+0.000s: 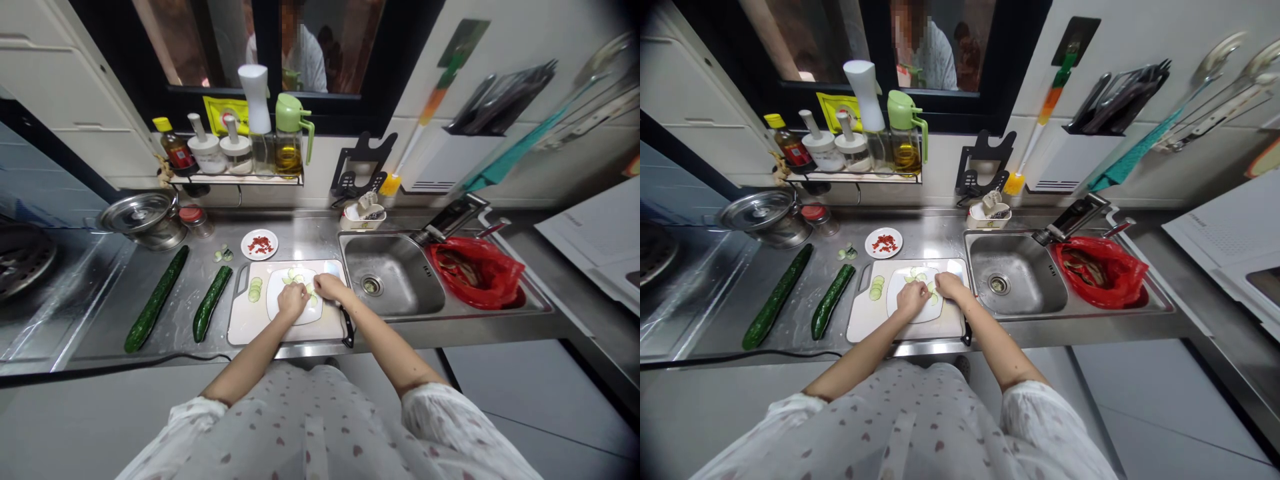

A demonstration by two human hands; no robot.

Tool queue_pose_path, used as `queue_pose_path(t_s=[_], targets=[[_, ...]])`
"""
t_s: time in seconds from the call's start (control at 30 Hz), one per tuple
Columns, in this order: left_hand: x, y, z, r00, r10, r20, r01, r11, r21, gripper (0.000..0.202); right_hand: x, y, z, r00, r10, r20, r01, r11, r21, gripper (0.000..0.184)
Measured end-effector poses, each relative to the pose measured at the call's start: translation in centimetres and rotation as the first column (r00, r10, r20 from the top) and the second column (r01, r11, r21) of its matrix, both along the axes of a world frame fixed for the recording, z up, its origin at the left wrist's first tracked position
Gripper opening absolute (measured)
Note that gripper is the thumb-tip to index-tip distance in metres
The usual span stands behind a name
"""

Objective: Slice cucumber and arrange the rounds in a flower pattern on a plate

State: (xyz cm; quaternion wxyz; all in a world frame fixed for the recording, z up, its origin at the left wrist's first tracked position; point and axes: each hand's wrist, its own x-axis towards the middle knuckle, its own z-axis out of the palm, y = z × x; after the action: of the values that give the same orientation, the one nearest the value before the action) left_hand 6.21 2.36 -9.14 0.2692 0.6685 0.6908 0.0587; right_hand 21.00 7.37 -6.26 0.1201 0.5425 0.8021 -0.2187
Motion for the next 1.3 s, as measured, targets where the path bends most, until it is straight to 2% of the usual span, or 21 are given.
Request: queue_pose_path(t_s=[0.4,0.67,0.87,0.97,1.1,1.3], targets=[[0.3,-0.2,-0.4,1.0,-0.008,0.008,0.007,0.999,0.046,0.019,1.7,0.2,0.0,0.993,-0.081,-0.084,0.079,0.996,-0.028,0.011],[0.4,0.0,-0.3,1.0,0.001,0.003,-0.001,0.999,0.032,0.017,1.6,-0.4,-0.3,0.99,-0.105,-0.089,0.102,0.994,-0.034,0.011],[0.2,0.0,0.0,0.998,0.038,0.048,-0.039,0.999,0.025,0.017,1.1,-0.8,0.5,0.989,-0.105,-0.106,0.106,0.994,-0.003,0.016],[-0.8,-0.7,0.3,0.988,0.101,0.117,-0.107,0.993,0.046,0.016,0.9,-1.6,0.8,0.985,-0.112,-0.133,0.12,0.992,0.049,0.019],[-3.4,-2.1,0.5,0.964,0.193,0.183,-0.216,0.97,0.115,0.015,0.5,-3.8,0.7,0.986,-0.121,-0.115,0.135,0.983,0.123,0.02],[-7.9,-4.1,0.3,0.903,0.37,0.217,-0.407,0.899,0.161,0.019,-0.3,-6.5,0.1,0.988,-0.142,-0.062,0.149,0.98,0.129,0.017]])
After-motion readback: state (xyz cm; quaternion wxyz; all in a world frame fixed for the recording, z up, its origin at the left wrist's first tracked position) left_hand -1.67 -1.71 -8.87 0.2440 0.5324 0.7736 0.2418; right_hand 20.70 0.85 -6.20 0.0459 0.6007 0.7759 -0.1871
